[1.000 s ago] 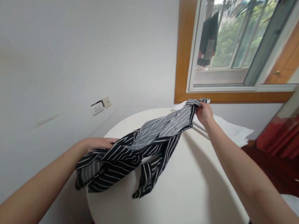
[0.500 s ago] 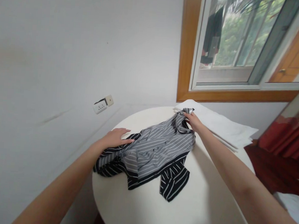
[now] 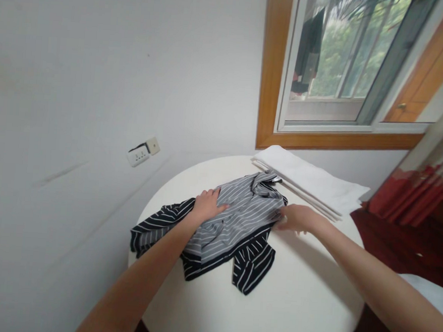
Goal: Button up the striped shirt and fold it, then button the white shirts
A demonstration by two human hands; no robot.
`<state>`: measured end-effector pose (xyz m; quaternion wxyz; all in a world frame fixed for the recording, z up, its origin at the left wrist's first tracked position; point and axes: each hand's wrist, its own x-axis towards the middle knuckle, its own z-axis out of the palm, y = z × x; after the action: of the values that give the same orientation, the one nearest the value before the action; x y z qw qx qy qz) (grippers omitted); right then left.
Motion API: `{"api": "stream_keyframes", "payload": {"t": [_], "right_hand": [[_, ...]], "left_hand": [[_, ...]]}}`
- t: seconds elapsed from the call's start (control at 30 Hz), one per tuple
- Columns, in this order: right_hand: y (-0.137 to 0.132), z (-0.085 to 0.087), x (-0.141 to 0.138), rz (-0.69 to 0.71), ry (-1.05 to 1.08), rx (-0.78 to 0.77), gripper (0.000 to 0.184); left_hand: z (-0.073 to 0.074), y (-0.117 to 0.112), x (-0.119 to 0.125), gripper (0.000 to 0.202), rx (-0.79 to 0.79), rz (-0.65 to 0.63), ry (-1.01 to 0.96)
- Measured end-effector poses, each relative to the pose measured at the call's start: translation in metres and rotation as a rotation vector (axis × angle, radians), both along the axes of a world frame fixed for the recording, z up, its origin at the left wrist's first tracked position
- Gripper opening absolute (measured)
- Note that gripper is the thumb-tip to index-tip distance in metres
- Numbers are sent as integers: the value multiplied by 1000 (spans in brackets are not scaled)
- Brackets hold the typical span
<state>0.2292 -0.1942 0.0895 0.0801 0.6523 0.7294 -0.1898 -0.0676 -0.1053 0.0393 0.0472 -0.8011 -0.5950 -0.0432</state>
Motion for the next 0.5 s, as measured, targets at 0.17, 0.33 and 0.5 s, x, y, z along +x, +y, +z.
{"api": "stream_keyframes", "payload": {"t": [0.17, 0.33, 0.5], "right_hand": [[-10, -25, -18, 56, -115, 305, 52], [-3, -32, -1, 51, -204, 412, 40], [5, -43, 22, 89, -209, 462, 29]], "left_hand": [[16, -33, 7, 62, 233, -112, -48], [26, -104, -6, 50, 130, -509, -128], [2, -157, -27, 29, 70, -521, -113]]}}
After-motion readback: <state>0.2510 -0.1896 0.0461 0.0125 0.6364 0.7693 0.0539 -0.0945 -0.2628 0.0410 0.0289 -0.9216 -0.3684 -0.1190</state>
